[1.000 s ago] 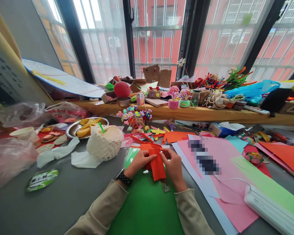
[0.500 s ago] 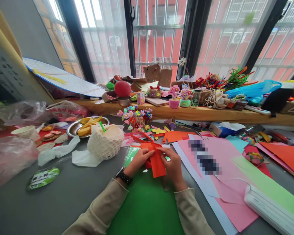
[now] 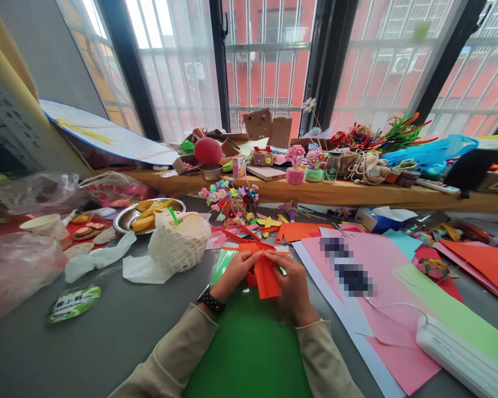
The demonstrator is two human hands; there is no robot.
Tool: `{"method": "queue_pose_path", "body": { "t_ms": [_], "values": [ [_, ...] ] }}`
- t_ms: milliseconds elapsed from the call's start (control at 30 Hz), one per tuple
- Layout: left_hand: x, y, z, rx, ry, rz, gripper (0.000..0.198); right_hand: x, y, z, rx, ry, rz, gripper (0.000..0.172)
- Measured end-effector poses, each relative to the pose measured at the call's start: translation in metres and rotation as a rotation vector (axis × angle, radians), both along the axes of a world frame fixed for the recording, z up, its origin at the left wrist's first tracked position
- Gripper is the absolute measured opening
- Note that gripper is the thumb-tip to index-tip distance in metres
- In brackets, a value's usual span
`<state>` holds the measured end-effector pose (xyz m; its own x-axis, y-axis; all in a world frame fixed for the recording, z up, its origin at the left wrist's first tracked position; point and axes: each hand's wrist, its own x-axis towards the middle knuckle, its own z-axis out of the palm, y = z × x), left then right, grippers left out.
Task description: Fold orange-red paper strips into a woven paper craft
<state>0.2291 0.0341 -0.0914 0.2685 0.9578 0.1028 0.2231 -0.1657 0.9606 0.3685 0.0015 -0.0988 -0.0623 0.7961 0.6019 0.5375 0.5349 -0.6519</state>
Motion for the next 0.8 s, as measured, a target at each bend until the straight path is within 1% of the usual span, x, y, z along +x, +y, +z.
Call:
{"method": "queue_pose_path", "body": {
  "t_ms": [133, 233, 367, 467, 600, 800],
  "values": [
    [-0.0008, 0.0017, -0.0040, -0.003, -0.024, -0.011, 0.035, 0.0005, 0.0007, -0.0009, 0.007, 0.012, 0.012, 0.030],
    [-0.0010, 0.0025, -0.0056, 0.006, -0.034, -0.023, 0.033, -0.0001, 0.0001, 0.0009, -0.017, 0.045, 0.026, 0.026],
    [-0.0007, 0.0010, -0.0043, 0.052, 0.023, -0.061, 0.033, 0.0002, -0.0008, 0.0040, -0.149, 0.220, -0.003, 0.020],
    [-0.0004, -0.0013, -0.0020, 0.079, 0.087, -0.122, 0.034, 0.0021, 0.0005, 0.0045, -0.257, 0.309, -0.022, 0.021],
    [-0.0006, -0.0030, -0.0002, 0.088, 0.139, -0.196, 0.035, 0.0041, 0.0031, 0.0045, -0.327, 0.304, -0.021, 0.024],
    [-0.0008, -0.0023, -0.0024, 0.094, 0.177, -0.219, 0.035, 0.0040, 0.0044, 0.0039, -0.356, 0.312, 0.008, 0.025]
  ]
}}
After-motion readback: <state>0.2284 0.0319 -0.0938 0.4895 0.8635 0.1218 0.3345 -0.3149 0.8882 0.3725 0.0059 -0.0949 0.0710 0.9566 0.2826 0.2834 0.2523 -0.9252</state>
